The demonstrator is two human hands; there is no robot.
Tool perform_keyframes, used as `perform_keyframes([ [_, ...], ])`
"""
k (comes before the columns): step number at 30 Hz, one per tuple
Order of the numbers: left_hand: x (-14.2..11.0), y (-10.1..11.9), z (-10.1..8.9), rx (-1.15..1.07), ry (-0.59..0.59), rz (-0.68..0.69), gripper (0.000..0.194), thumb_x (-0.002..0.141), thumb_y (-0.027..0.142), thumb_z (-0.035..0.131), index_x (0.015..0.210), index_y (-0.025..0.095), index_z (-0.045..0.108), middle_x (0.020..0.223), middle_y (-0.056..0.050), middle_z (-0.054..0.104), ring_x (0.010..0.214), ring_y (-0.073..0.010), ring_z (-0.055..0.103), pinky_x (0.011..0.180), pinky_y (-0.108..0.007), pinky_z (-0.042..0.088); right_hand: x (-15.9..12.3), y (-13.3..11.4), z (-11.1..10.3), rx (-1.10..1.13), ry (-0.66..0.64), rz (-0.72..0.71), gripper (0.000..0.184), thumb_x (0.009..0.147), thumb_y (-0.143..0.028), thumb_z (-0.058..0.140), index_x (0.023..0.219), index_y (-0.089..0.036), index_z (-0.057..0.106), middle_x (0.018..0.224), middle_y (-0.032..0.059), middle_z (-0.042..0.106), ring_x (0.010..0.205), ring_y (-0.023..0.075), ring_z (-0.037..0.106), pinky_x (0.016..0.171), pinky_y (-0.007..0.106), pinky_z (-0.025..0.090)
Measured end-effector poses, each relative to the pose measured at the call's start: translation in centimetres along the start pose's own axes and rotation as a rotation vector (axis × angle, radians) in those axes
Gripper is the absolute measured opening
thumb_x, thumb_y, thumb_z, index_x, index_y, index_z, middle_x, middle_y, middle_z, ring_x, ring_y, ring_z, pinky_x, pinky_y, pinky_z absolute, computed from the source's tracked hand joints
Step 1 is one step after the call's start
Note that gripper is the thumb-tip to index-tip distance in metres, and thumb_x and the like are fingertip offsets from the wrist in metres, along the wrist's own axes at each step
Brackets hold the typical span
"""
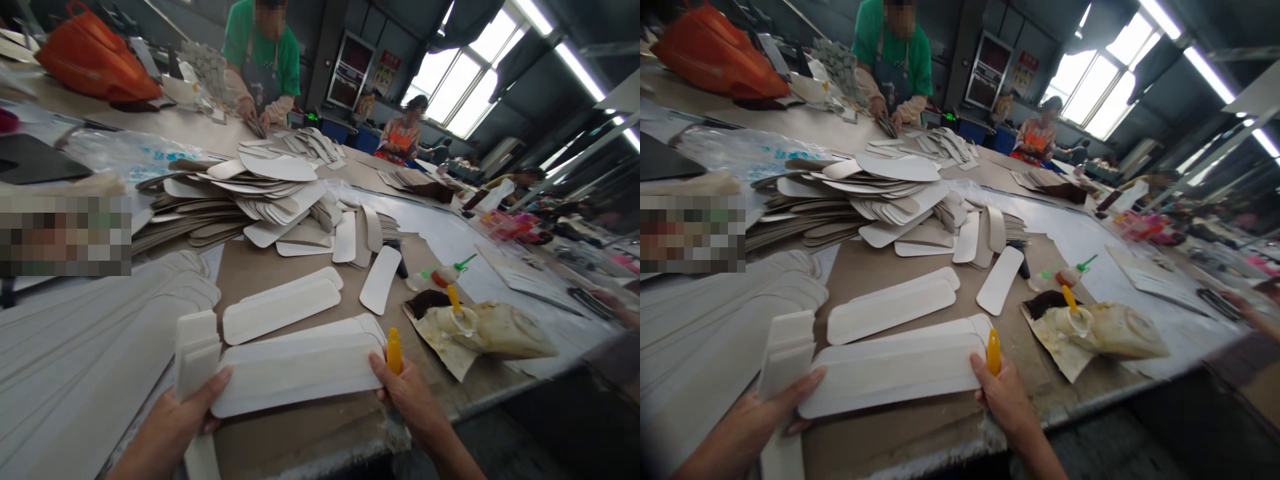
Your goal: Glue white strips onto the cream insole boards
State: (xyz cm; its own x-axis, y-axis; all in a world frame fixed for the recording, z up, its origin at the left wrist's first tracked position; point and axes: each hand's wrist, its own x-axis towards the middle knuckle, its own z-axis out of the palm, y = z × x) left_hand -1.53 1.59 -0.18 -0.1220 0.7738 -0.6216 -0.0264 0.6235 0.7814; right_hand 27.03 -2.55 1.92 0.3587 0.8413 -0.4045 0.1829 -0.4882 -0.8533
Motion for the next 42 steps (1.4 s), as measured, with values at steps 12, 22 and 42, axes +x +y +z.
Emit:
perform_keyframes([
  [12, -0.8, 0.0, 0.6, -0.045, 0.101, -0.047, 0.03, 0.062, 0.041, 0.067, 0.081, 0.018, 0.061, 0.068, -0.003, 0.069, 0.075, -0.0221, 0.063, 0.059, -0.025, 0.052, -0.2, 0.1, 0.3, 0.035, -0.035, -0.032, 0.038, 0.071, -0.053, 0.059, 0.078, -0.016, 0.054, 0.057, -0.0056, 0.045, 0.047, 0.0068, 0.039, 0.044, 0.019, 0.032],
  [22, -1.6, 0.2, 1.1, -0.22, 0.028, 0.058, 0.029, 0.066, 0.038, 0.066, 0.084, 0.017, 0.059, 0.065, -0.001, 0.067, 0.062, -0.0169, 0.06, 0.054, -0.023, 0.046, -0.6, 1.6, 1.1, 0.17, 0.108, 0.048, 0.047, 0.06, -0.061, 0.065, 0.075, -0.019, 0.05, 0.05, -0.0081, 0.038, 0.043, 0.0073, 0.033, 0.043, 0.02, 0.026],
  [42, -0.9, 0.5, 0.0, -0.329, -0.128, 0.005, 0.035, 0.062, 0.039, 0.072, 0.086, 0.015, 0.063, 0.071, -0.002, 0.07, 0.07, -0.0174, 0.063, 0.068, -0.025, 0.05, -0.6, 2.2, 0.7, -0.002, 0.125, 0.052, 0.04, 0.059, -0.055, 0.065, 0.073, -0.018, 0.057, 0.048, -0.0055, 0.047, 0.044, 0.0104, 0.041, 0.042, 0.022, 0.034],
])
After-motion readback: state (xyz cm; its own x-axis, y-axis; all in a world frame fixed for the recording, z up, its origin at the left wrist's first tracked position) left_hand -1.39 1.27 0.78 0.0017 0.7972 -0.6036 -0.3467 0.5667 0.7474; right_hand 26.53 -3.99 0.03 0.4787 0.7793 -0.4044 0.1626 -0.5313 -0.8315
